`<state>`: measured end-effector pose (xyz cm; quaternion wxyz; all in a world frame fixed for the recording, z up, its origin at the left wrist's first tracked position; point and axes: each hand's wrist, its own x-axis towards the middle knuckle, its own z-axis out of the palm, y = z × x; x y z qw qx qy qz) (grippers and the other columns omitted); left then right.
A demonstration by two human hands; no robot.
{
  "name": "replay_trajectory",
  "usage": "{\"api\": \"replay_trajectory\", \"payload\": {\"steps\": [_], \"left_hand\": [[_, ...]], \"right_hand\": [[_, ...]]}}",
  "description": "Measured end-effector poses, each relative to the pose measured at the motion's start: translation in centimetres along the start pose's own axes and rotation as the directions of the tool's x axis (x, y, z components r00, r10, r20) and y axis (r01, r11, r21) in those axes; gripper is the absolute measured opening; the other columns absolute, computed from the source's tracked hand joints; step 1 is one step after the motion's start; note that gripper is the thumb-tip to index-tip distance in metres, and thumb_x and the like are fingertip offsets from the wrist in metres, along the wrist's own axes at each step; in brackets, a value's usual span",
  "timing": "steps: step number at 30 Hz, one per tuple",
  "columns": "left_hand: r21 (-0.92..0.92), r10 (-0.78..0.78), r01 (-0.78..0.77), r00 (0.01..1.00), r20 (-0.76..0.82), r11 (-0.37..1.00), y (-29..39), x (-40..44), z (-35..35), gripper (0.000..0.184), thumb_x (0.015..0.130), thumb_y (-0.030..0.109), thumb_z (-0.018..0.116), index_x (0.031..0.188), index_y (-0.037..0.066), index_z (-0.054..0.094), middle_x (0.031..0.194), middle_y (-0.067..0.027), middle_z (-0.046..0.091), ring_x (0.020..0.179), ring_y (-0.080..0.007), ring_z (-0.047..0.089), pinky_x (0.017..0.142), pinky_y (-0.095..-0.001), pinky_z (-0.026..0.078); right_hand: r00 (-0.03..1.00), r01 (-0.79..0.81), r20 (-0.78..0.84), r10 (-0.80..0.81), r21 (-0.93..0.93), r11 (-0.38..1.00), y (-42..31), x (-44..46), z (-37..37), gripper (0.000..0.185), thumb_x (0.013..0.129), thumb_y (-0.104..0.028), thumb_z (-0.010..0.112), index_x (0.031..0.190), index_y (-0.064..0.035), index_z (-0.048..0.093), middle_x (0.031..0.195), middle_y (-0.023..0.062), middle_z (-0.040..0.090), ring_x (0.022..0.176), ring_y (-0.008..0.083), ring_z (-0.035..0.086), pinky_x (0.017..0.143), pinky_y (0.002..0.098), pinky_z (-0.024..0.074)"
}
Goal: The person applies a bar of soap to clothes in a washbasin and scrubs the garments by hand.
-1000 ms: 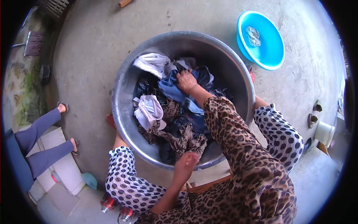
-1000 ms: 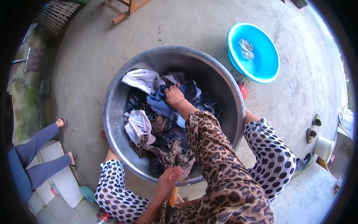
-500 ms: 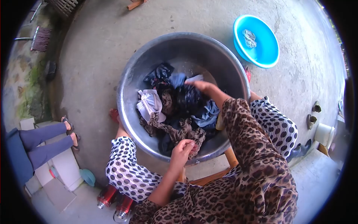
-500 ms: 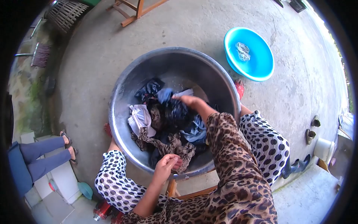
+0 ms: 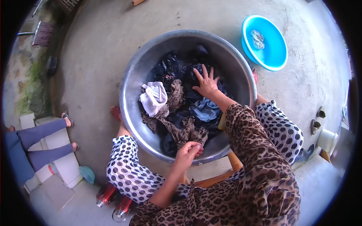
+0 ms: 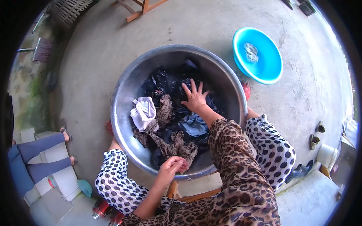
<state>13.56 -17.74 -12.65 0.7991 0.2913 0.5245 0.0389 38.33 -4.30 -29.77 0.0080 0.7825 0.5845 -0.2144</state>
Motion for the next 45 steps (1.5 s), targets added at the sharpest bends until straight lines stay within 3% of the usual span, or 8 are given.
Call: {"api": "replay_trajectory", "payload": {"steps": [9, 14, 16, 18, 31, 36, 42, 45], "left_hand": [[-0.076, 0.011, -0.013, 0.999, -0.032, 0.997, 0.6, -0.4, 0.1, 0.023, 0.098, 0.019, 0.056, 0.109, 0.000, 0.061, 0.098, -0.0086, 0.068, 0.088, -0.0129, 0.064, 0.080, -0.0262, 0.051], [-0.130, 0.035, -0.032, 0.999, 0.027, 0.991, 0.2, -1.1, 0.4, 0.021, 0.099, 0.018, 0.054, 0.108, 0.000, 0.061, 0.100, -0.0074, 0.067, 0.089, -0.0138, 0.063, 0.083, -0.0277, 0.049], [-0.137, 0.032, -0.029, 0.999, 0.020, 0.990, 0.5, -1.3, 0.5, 0.022, 0.099, 0.019, 0.054, 0.108, 0.000, 0.061, 0.099, -0.0070, 0.066, 0.089, -0.0135, 0.062, 0.082, -0.0276, 0.049], [-0.135, 0.026, -0.025, 1.000, 0.001, 0.991, 0.9, -1.2, 0.2, 0.022, 0.099, 0.020, 0.054, 0.108, 0.001, 0.061, 0.099, -0.0066, 0.066, 0.089, -0.0131, 0.062, 0.082, -0.0274, 0.049], [-0.118, 0.052, -0.054, 0.998, -0.020, 0.992, 1.3, -1.1, 0.0, 0.024, 0.100, 0.021, 0.053, 0.109, -0.001, 0.059, 0.099, -0.0078, 0.067, 0.087, -0.0142, 0.063, 0.081, -0.0274, 0.050], [-0.080, 0.069, -0.070, 0.998, -0.010, 0.994, 0.8, -0.8, -0.1, 0.024, 0.100, 0.022, 0.052, 0.108, 0.001, 0.060, 0.097, -0.0080, 0.067, 0.087, -0.0144, 0.063, 0.080, -0.0283, 0.051], [-0.131, 0.067, -0.069, 0.998, -0.017, 0.989, 1.1, -0.7, 0.1, 0.024, 0.100, 0.022, 0.053, 0.108, 0.000, 0.060, 0.095, -0.0079, 0.067, 0.083, -0.0147, 0.064, 0.078, -0.0285, 0.052], [-0.145, 0.077, -0.083, 0.996, -0.048, 0.986, 1.4, -0.6, -0.1, 0.024, 0.099, 0.021, 0.053, 0.107, -0.001, 0.061, 0.093, -0.0079, 0.068, 0.082, -0.0150, 0.065, 0.077, -0.0283, 0.052]], "right_hand": [[0.995, 0.053, 0.084, -0.047, -0.070, 0.996, 3.1, 3.1, 2.3, 0.095, 0.081, -0.048, 0.068, 0.153, -0.0379, 0.008, 0.160, 0.0126, 0.012, 0.138, 0.0499, 0.026, 0.100, 0.0668, 0.0353], [0.722, 0.170, 0.654, 0.225, -0.483, 0.859, -6.5, 6.9, -3.6, 0.045, 0.094, -0.025, 0.051, 0.136, -0.0116, 0.054, 0.153, 0.0128, 0.032, 0.137, 0.0438, 0.031, 0.089, 0.0725, 0.0380], [0.956, 0.233, 0.263, -0.130, -0.409, 0.882, -8.5, 7.9, -0.5, 0.055, 0.086, -0.035, 0.061, 0.136, -0.0145, 0.053, 0.147, 0.0133, 0.040, 0.132, 0.0353, 0.039, 0.099, 0.0582, 0.0390], [0.859, 0.511, 0.057, -0.509, -0.165, 0.844, -10.4, 8.5, 0.7, 0.078, 0.081, -0.052, 0.066, 0.148, -0.0255, 0.036, 0.156, 0.0133, 0.026, 0.142, 0.0374, 0.025, 0.109, 0.0568, 0.0283], [0.869, 0.352, 0.446, -0.215, -0.249, 0.902, -3.9, 1.0, 8.5, 0.043, 0.093, -0.039, 0.047, 0.116, -0.0064, 0.064, 0.102, 0.0130, 0.072, 0.100, 0.0264, 0.068, 0.100, 0.0438, 0.0367], [0.919, 0.178, 0.381, -0.097, -0.182, 0.967, -4.7, -2.2, 7.5, 0.041, 0.090, -0.023, 0.047, 0.126, -0.0049, 0.057, 0.114, 0.0116, 0.069, 0.113, 0.0263, 0.062, 0.101, 0.0447, 0.0346], [0.972, 0.227, -0.039, -0.231, -0.093, 0.969, -12.4, -3.6, 1.9, 0.082, 0.071, -0.051, 0.076, 0.135, -0.0075, 0.048, 0.141, 0.0159, 0.045, 0.127, 0.0315, 0.041, 0.102, 0.0446, 0.0362], [0.973, 0.182, 0.145, -0.177, -0.022, 0.983, -13.9, -3.0, 3.4, 0.070, 0.074, -0.050, 0.074, 0.131, -0.0148, 0.055, 0.144, 0.0153, 0.041, 0.130, 0.0314, 0.038, 0.104, 0.0451, 0.0356]]}}
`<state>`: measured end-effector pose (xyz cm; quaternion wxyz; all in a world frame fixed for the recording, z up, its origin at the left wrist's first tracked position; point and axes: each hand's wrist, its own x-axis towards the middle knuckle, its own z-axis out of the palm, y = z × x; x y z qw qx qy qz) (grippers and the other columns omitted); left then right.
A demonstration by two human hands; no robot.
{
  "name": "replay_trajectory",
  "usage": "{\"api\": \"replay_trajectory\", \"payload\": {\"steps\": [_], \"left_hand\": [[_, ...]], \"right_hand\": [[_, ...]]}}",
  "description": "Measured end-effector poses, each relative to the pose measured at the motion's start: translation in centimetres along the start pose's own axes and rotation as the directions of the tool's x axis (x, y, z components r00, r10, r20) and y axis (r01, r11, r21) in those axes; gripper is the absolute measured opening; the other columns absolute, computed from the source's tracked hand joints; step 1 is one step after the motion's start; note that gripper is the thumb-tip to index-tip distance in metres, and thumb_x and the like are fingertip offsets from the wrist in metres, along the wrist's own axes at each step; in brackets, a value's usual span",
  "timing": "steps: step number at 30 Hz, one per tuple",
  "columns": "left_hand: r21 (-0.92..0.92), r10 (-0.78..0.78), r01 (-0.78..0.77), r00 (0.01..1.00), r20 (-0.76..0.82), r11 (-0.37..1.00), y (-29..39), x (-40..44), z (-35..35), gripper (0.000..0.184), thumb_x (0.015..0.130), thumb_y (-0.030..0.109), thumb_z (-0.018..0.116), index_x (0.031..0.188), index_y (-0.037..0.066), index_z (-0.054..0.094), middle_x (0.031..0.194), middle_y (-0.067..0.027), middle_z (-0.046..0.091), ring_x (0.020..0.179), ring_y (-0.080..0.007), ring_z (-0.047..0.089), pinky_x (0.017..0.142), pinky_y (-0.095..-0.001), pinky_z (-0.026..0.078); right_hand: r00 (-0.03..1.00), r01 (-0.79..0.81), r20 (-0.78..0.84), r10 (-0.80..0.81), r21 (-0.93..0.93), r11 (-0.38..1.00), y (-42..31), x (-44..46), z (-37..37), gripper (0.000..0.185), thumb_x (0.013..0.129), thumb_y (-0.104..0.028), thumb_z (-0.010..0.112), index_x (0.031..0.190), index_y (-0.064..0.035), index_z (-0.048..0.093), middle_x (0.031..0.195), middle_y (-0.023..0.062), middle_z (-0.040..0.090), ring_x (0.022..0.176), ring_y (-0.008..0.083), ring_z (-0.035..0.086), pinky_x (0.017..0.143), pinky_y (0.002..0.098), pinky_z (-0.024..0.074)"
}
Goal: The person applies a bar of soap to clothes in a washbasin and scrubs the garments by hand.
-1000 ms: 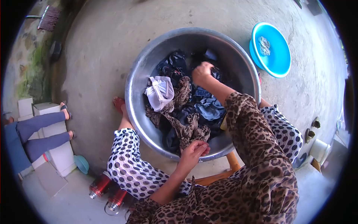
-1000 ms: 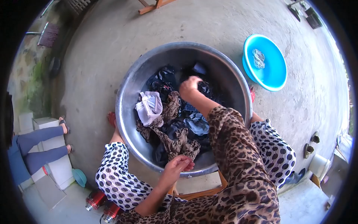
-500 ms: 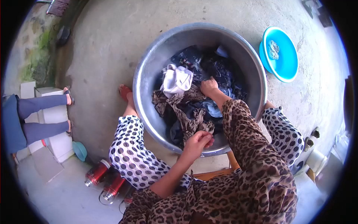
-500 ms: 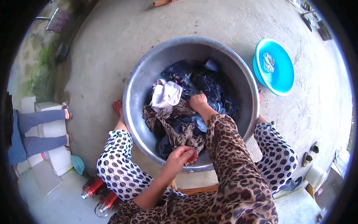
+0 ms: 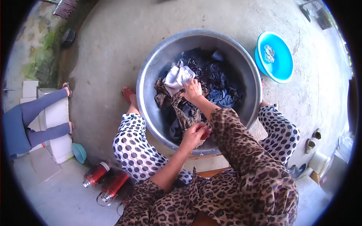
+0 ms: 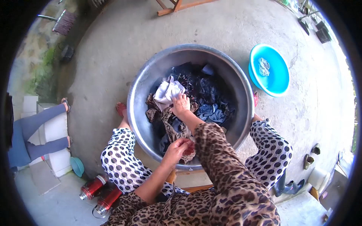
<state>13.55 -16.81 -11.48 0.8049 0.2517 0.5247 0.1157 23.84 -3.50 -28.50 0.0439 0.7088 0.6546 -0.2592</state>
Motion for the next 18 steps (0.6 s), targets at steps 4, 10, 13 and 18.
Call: {"api": "replay_trajectory", "payload": {"steps": [4, 10, 13, 18], "left_hand": [[-0.017, 0.057, -0.057, 0.998, -0.031, 0.998, 0.0, 0.6, -1.2, 0.024, 0.098, 0.021, 0.055, 0.107, 0.000, 0.061, 0.094, -0.0087, 0.069, 0.082, -0.0159, 0.066, 0.076, -0.0286, 0.053], [0.066, 0.254, -0.246, 0.925, -0.281, 0.967, 1.2, 1.3, -2.2, 0.028, 0.092, 0.014, 0.063, 0.115, 0.003, 0.055, 0.101, -0.0082, 0.066, 0.086, -0.0153, 0.064, 0.075, -0.0277, 0.052], [0.218, 0.484, -0.432, 0.789, -0.379, 0.875, 1.2, 2.0, -2.9, 0.046, 0.085, 0.009, 0.070, 0.125, 0.001, 0.048, 0.113, -0.0114, 0.060, 0.099, -0.0164, 0.060, 0.083, -0.0287, 0.051], [0.597, 0.801, -0.566, 0.545, -0.246, 0.569, 3.0, 0.6, -2.0, 0.072, 0.077, 0.013, 0.076, 0.138, 0.000, 0.039, 0.125, -0.0200, 0.056, 0.112, -0.0302, 0.057, 0.099, -0.0378, 0.044]], "right_hand": [[0.942, 0.115, -0.336, -0.028, 0.242, 0.964, 0.7, 1.6, 1.4, 0.031, 0.075, -0.034, 0.071, 0.096, -0.0104, 0.073, 0.118, 0.0110, 0.062, 0.115, 0.0298, 0.053, 0.100, 0.0396, 0.0397], [0.984, 0.173, -0.167, -0.056, 0.863, 0.474, 3.2, -1.0, -9.4, 0.023, 0.079, -0.020, 0.062, 0.089, -0.0010, 0.070, 0.074, 0.0149, 0.068, 0.069, 0.0207, 0.068, 0.070, 0.0336, 0.0543], [0.979, 0.202, -0.137, -0.148, 0.720, 0.664, 3.6, -4.9, -16.9, 0.025, 0.078, -0.021, 0.062, 0.086, 0.0014, 0.069, 0.073, 0.0161, 0.067, 0.067, 0.0188, 0.067, 0.068, 0.0338, 0.0534], [0.937, 0.209, 0.032, -0.349, 0.747, 0.631, 1.6, -10.9, -24.4, 0.027, 0.076, -0.021, 0.061, 0.091, 0.0011, 0.068, 0.076, 0.0079, 0.065, 0.071, 0.0150, 0.061, 0.069, 0.0312, 0.0507]]}}
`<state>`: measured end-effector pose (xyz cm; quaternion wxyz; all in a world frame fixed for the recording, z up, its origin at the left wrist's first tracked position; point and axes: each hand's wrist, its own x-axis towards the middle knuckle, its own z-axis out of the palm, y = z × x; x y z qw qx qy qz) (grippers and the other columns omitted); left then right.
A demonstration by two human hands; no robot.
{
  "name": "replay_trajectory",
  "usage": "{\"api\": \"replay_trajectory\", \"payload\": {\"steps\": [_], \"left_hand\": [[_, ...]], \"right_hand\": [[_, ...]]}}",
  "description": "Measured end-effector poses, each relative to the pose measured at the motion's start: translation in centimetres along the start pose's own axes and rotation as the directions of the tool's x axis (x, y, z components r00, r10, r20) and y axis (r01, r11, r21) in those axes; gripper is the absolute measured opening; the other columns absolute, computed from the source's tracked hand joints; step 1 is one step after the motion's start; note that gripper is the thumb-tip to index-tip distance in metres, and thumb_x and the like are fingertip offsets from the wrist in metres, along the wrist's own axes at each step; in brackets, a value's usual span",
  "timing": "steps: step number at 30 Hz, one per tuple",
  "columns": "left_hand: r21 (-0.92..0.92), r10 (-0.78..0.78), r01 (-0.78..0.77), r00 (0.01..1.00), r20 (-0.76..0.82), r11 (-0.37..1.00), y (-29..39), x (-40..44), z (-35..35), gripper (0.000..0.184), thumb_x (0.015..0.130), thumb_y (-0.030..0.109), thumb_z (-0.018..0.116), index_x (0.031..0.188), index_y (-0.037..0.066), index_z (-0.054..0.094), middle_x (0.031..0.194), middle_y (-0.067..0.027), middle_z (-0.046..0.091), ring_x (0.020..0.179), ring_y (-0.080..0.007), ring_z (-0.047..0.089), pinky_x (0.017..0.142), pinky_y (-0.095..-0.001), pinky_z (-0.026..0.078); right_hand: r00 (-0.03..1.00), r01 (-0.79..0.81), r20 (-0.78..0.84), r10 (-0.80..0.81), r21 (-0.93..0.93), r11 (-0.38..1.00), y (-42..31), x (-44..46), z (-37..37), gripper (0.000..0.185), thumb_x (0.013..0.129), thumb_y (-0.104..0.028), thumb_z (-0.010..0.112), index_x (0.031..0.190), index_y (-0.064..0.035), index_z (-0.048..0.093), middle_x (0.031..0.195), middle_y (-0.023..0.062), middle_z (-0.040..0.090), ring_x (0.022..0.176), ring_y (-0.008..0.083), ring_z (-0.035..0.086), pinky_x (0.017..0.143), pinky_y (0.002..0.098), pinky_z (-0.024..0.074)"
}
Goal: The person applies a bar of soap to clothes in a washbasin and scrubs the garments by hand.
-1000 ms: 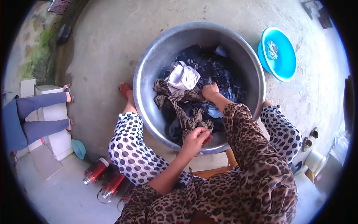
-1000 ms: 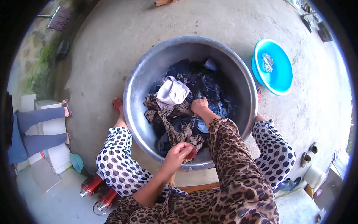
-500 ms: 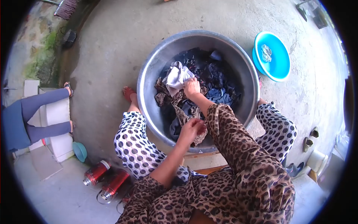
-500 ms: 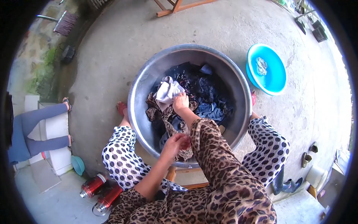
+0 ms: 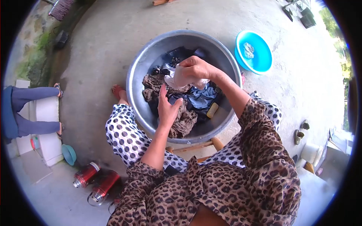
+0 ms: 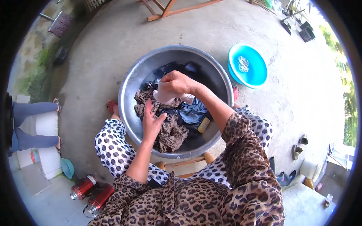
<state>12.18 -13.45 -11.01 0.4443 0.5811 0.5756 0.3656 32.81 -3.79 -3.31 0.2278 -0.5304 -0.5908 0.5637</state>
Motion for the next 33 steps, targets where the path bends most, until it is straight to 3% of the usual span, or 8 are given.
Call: {"api": "replay_trajectory", "payload": {"steps": [4, 5, 14, 20, 24, 28, 30, 33], "left_hand": [[-0.078, 0.221, -0.210, 0.960, 0.173, 0.975, 1.0, 0.1, -0.5, 0.070, 0.074, 0.014, 0.077, 0.134, -0.001, 0.044, 0.125, -0.0203, 0.056, 0.116, -0.0331, 0.056, 0.100, -0.0390, 0.043], [-0.119, 0.110, -0.078, 0.950, 0.292, 0.990, 0.2, 0.4, -0.4, 0.062, 0.076, 0.009, 0.076, 0.131, -0.003, 0.050, 0.125, -0.0141, 0.059, 0.116, -0.0183, 0.055, 0.100, -0.0317, 0.042], [-0.012, -0.020, 0.034, 0.797, 0.604, 0.999, 4.0, -0.1, -2.1, 0.039, 0.078, 0.027, 0.080, 0.098, -0.005, 0.070, 0.085, -0.0121, 0.071, 0.080, -0.0146, 0.065, 0.076, -0.0311, 0.051], [-0.574, -0.027, 0.587, 0.712, 0.701, 0.571, 5.6, -0.8, -2.9, 0.047, 0.091, 0.036, 0.066, 0.121, -0.001, 0.060, 0.114, -0.0075, 0.065, 0.106, -0.0180, 0.061, 0.091, -0.0337, 0.048], [-0.663, -0.052, 0.680, 0.710, 0.703, 0.313, 6.9, -0.4, -4.1, 0.056, 0.094, 0.044, 0.059, 0.131, 0.002, 0.051, 0.123, -0.0102, 0.061, 0.112, -0.0224, 0.060, 0.098, -0.0401, 0.047], [-0.679, -0.003, 0.668, 0.714, 0.701, 0.306, 6.7, -0.4, -4.3, 0.059, 0.097, 0.045, 0.052, 0.136, 0.001, 0.045, 0.130, -0.0135, 0.058, 0.117, -0.0256, 0.058, 0.103, -0.0413, 0.044], [-0.686, -0.023, 0.674, 0.718, 0.696, 0.273, 6.0, 0.1, -4.1, 0.055, 0.097, 0.040, 0.053, 0.135, 0.001, 0.046, 0.130, -0.0139, 0.058, 0.117, -0.0258, 0.058, 0.103, -0.0412, 0.043], [-0.698, -0.065, 0.655, 0.741, 0.668, 0.289, 4.3, 1.1, -4.0, 0.047, 0.097, 0.030, 0.056, 0.132, -0.001, 0.049, 0.128, -0.0150, 0.059, 0.117, -0.0258, 0.058, 0.104, -0.0407, 0.042]], "right_hand": [[0.978, 0.133, 0.171, -0.117, -0.084, 0.987, -3.1, -2.6, 1.4, 0.031, 0.077, -0.018, 0.060, 0.101, 0.0010, 0.066, 0.082, 0.0037, 0.064, 0.078, 0.0119, 0.057, 0.075, 0.0286, 0.0480], [0.967, 0.146, 0.227, -0.117, -0.118, 0.982, -3.4, -2.9, 1.3, 0.030, 0.079, -0.016, 0.061, 0.104, -0.0007, 0.066, 0.085, 0.0034, 0.064, 0.083, 0.0128, 0.057, 0.079, 0.0284, 0.0467], [0.987, 0.020, 0.160, -0.027, 0.046, 0.999, -2.9, -7.0, 0.4, 0.026, 0.077, -0.010, 0.069, 0.101, -0.0019, 0.068, 0.089, 0.0027, 0.067, 0.085, 0.0090, 0.058, 0.080, 0.0266, 0.0469], [0.744, 0.233, -0.483, -0.462, -0.460, 0.857, 0.4, -7.7, 1.9, 0.032, 0.078, -0.021, 0.074, 0.106, -0.0071, 0.068, 0.092, 0.0116, 0.068, 0.083, 0.0242, 0.066, 0.080, 0.0354, 0.0524], [0.897, -0.254, -0.335, 0.287, 0.139, 0.957, 1.7, -9.8, 1.1, 0.049, 0.097, -0.048, 0.054, 0.110, -0.0014, 0.065, 0.103, 0.0140, 0.068, 0.095, 0.0235, 0.066, 0.088, 0.0342, 0.0499], [0.997, -0.083, 0.061, 0.057, 0.794, 0.603, 2.8, -11.1, 4.4, 0.085, 0.095, -0.069, 0.030, 0.124, 0.0065, 0.058, 0.115, 0.0183, 0.065, 0.109, 0.0238, 0.061, 0.097, 0.0358, 0.0461], [0.988, -0.152, 0.132, 0.075, 0.858, 0.491, 3.3, -10.9, 4.4, 0.066, 0.097, -0.055, 0.047, 0.122, 0.0042, 0.060, 0.113, 0.0146, 0.066, 0.104, 0.0212, 0.062, 0.095, 0.0344, 0.0464], [0.978, -0.060, -0.115, 0.175, 0.647, 0.760, 2.7, -11.0, 5.1, 0.043, 0.091, -0.034, 0.068, 0.114, 0.0020, 0.066, 0.105, 0.0095, 0.069, 0.096, 0.0171, 0.063, 0.092, 0.0313, 0.0462]]}}
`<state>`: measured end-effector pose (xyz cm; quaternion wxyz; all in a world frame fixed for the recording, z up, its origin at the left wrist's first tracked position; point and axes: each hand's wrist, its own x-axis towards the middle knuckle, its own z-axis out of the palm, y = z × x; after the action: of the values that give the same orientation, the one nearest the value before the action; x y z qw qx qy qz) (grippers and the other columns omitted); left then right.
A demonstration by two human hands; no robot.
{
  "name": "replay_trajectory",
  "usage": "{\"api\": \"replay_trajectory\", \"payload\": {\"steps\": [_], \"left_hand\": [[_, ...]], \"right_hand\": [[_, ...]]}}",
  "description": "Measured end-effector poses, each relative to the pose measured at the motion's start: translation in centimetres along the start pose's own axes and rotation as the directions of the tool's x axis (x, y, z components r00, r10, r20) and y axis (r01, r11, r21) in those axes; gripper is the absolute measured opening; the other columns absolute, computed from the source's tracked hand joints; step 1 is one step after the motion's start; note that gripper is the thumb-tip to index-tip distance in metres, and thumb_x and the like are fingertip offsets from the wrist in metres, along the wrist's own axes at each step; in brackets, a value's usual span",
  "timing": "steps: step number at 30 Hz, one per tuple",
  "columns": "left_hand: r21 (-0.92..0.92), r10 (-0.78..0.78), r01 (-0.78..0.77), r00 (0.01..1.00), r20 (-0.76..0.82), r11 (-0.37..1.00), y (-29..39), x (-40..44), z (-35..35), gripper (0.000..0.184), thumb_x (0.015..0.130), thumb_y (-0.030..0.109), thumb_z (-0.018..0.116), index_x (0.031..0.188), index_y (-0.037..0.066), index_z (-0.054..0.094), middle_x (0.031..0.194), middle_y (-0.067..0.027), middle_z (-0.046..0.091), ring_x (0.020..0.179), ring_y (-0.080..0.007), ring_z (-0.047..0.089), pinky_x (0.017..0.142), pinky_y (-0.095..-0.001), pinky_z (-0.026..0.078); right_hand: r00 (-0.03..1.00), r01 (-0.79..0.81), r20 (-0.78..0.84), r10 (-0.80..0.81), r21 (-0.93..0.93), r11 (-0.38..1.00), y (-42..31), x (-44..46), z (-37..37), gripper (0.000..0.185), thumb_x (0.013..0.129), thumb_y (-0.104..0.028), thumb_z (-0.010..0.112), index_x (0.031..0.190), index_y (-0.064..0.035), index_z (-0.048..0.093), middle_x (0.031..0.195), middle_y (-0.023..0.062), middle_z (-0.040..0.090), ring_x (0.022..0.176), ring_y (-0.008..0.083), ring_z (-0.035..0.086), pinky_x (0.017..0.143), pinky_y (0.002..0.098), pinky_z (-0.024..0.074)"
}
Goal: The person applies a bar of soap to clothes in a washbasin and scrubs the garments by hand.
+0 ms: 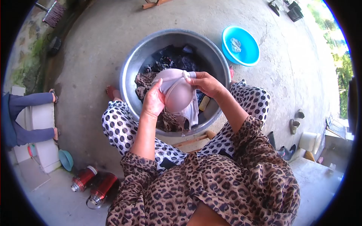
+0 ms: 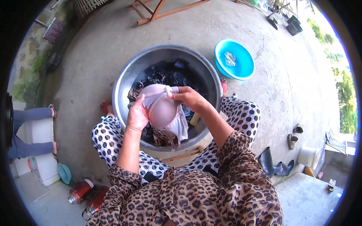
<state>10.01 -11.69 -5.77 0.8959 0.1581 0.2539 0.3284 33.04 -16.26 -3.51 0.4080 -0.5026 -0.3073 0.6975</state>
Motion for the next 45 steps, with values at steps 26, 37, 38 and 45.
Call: {"api": "replay_trajectory", "payload": {"steps": [26, 37, 38, 45], "left_hand": [[0.937, 0.574, -0.342, 0.781, 0.246, 0.064, -1.6, 0.5, 0.1, 0.021, 0.079, 0.009, 0.072, 0.096, -0.001, 0.065, 0.094, -0.0114, 0.064, 0.085, -0.0214, 0.062, 0.078, -0.0332, 0.049], [0.217, 0.009, -0.006, 1.000, -0.015, 0.976, -1.8, -0.3, 1.8, 0.041, 0.096, 0.030, 0.060, 0.123, 0.001, 0.053, 0.107, -0.0055, 0.062, 0.096, -0.0132, 0.059, 0.087, -0.0283, 0.048], [0.083, -0.114, 0.113, 0.993, 0.007, 0.990, -1.3, -0.5, 2.0, 0.051, 0.098, 0.043, 0.053, 0.127, 0.000, 0.052, 0.110, -0.0063, 0.062, 0.100, -0.0149, 0.060, 0.090, -0.0291, 0.049], [0.991, -0.197, 0.000, 0.980, 0.026, 0.131, -5.2, 0.9, -1.7, 0.053, 0.098, 0.040, 0.051, 0.134, 0.001, 0.047, 0.121, -0.0099, 0.058, 0.110, -0.0193, 0.056, 0.096, -0.0317, 0.045]], "right_hand": [[0.737, 0.320, -0.122, -0.665, -0.804, 0.502, -2.3, -0.1, 2.3, 0.031, 0.086, -0.027, 0.070, 0.078, 0.0003, 0.057, 0.075, 0.0214, 0.062, 0.069, 0.0365, 0.064, 0.059, 0.0423, 0.0482], [0.744, 0.308, -0.245, -0.622, -0.700, 0.644, -2.2, 0.6, 2.7, 0.032, 0.087, -0.027, 0.072, 0.092, -0.0006, 0.056, 0.072, 0.0126, 0.062, 0.066, 0.0181, 0.060, 0.063, 0.0333, 0.0499], [0.747, 0.310, -0.242, -0.620, -0.697, 0.646, -2.2, 0.6, 3.0, 0.032, 0.087, -0.027, 0.072, 0.092, -0.0006, 0.056, 0.072, 0.0126, 0.062, 0.066, 0.0181, 0.060, 0.063, 0.0333, 0.0499], [0.768, 0.635, 0.350, -0.537, -0.528, 0.564, -1.3, -0.8, 8.9, 0.022, 0.082, -0.021, 0.069, 0.089, -0.0047, 0.056, 0.071, 0.0139, 0.061, 0.066, 0.0310, 0.064, 0.064, 0.0398, 0.0506]]}}
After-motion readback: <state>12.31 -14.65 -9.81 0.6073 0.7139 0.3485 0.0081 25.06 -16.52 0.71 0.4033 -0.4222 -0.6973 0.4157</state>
